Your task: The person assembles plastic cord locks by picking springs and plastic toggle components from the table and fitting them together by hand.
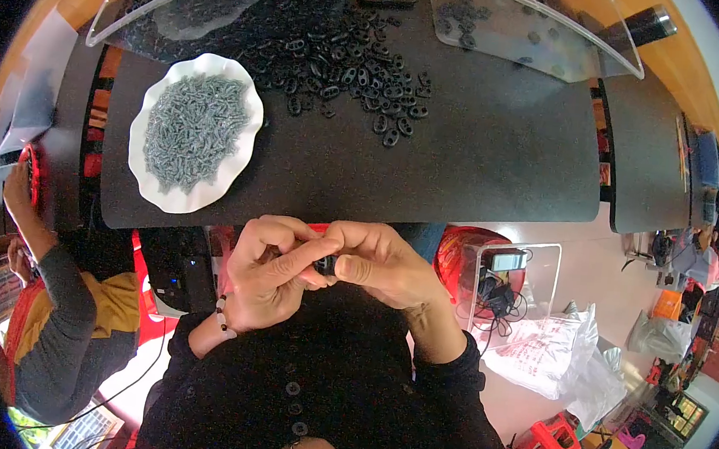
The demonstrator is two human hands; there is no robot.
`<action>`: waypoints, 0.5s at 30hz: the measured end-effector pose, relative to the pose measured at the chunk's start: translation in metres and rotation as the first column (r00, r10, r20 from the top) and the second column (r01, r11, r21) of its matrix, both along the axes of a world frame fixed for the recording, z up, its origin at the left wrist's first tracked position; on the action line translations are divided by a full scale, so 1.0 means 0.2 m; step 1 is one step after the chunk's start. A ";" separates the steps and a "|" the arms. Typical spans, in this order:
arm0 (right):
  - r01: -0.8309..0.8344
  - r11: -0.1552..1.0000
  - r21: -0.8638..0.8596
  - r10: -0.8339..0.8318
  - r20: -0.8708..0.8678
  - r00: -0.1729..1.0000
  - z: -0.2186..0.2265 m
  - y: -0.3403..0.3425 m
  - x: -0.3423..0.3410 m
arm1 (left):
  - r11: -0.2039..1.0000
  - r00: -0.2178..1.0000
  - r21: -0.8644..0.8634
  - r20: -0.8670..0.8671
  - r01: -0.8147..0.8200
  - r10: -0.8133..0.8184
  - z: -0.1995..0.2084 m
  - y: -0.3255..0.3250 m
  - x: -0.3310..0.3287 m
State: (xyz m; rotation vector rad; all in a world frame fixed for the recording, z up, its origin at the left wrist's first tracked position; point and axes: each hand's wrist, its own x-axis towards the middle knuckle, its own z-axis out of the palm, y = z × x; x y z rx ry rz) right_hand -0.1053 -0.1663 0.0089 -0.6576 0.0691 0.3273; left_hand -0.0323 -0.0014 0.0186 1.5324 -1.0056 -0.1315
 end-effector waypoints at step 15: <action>-0.007 0.993 -0.117 0.005 -0.019 1.000 0.03 0.02 0.01 | 0.998 0.989 -0.045 0.137 -0.052 0.058 -0.03 -0.02 0.01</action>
